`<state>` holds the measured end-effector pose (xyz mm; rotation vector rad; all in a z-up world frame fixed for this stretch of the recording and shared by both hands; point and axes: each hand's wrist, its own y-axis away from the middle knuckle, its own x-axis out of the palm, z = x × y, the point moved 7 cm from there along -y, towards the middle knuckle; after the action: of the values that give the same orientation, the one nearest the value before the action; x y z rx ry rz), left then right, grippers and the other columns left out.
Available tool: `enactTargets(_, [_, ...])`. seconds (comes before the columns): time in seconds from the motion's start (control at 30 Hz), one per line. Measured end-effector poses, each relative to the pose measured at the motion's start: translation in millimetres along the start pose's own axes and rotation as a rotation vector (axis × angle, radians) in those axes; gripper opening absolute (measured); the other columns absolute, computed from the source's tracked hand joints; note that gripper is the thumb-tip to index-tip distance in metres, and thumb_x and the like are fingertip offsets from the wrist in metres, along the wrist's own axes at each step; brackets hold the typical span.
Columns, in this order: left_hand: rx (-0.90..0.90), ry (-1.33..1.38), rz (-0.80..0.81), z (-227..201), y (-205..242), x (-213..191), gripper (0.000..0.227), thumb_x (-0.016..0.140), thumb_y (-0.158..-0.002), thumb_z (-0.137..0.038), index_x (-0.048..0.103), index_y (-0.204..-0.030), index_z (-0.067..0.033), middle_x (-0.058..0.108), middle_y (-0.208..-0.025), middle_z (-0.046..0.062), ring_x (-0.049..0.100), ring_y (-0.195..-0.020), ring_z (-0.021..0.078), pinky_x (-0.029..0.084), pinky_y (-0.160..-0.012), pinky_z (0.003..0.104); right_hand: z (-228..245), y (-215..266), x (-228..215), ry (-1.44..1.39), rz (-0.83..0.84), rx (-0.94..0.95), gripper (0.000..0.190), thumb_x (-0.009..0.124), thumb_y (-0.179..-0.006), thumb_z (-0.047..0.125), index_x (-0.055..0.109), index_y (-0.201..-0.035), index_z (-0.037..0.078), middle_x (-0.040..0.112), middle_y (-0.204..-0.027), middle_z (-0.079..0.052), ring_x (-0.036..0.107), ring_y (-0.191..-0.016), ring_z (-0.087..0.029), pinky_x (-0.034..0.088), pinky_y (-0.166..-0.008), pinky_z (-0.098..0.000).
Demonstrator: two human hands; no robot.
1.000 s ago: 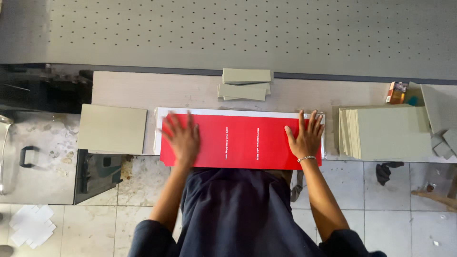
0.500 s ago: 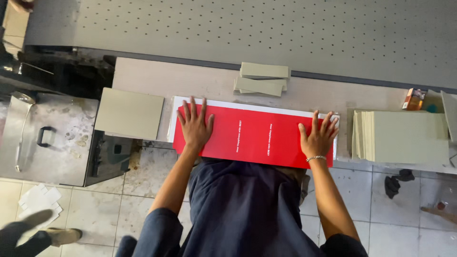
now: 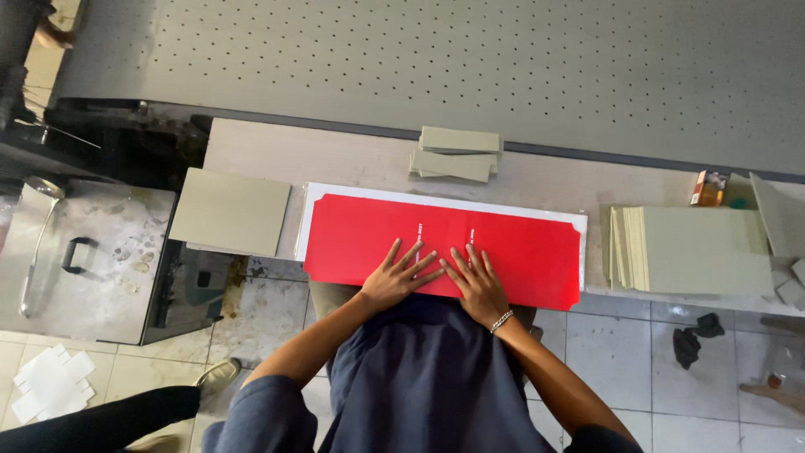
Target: The person stacks beige book covers on a table and places a red cover over them. The person removes the red cover and continues stacking the beige covers by hand.
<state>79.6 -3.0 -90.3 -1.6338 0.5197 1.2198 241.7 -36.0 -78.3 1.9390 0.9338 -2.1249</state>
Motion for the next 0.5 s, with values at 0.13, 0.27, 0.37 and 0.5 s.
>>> enactTargets(0.13, [-0.013, 0.01, -0.048, 1.7, -15.4, -37.3, 0.046, 0.057, -0.098, -0.023, 0.059, -0.143, -0.0317, 0.055, -0.152, 0.007, 0.052, -0.138, 0.0393, 0.042, -0.108, 0.064, -6.0, -3.0, -18.0, 0.034, -0.042, 0.015, 0.061, 0.059, -0.089, 0.022, 0.053, -0.15, 0.028, 0.047, -0.159, -0.007, 0.047, -0.141, -0.038, 0.041, -0.113, -0.0506])
enactTargets(0.27, [-0.035, -0.081, 0.047, 37.2, -53.8, -84.6, 0.04, 0.069, -0.089, -0.013, 0.069, -0.127, -0.0251, 0.072, -0.115, 0.006, 0.071, -0.097, 0.0309, 0.059, -0.085, 0.049, -63.7, 10.0, -19.1, 0.105, 0.031, 0.131, 0.056, 0.06, -0.09, 0.056, 0.063, -0.14, 0.033, 0.063, -0.143, 0.0, 0.067, -0.116, -0.025, 0.055, -0.098, -0.039])
enactTargets(0.37, [-0.435, -0.208, 0.426, 134.9, -52.0, -110.1, 0.024, 0.068, -0.086, -0.005, 0.081, -0.094, -0.0234, 0.077, -0.083, -0.001, 0.077, -0.075, 0.023, 0.061, -0.06, 0.041, -122.8, 0.0, -72.5, 0.23, -0.151, 0.074, 0.015, 0.078, -0.09, 0.028, 0.08, -0.104, 0.024, 0.074, -0.114, 0.005, 0.074, -0.099, -0.017, 0.06, -0.084, -0.0298])
enactTargets(0.5, [-0.656, -0.186, 0.516, 230.9, -7.9, -147.5, 0.014, 0.065, -0.098, -0.039, 0.077, -0.104, -0.0426, 0.075, -0.104, -0.022, 0.072, -0.108, 0.0097, 0.056, -0.088, 0.032, -221.8, 22.0, -126.4, 0.074, 0.222, 0.472, 0.026, 0.075, -0.086, 0.018, 0.077, -0.11, 0.03, 0.069, -0.122, 0.014, 0.073, -0.108, -0.018, 0.059, -0.096, -0.0327])
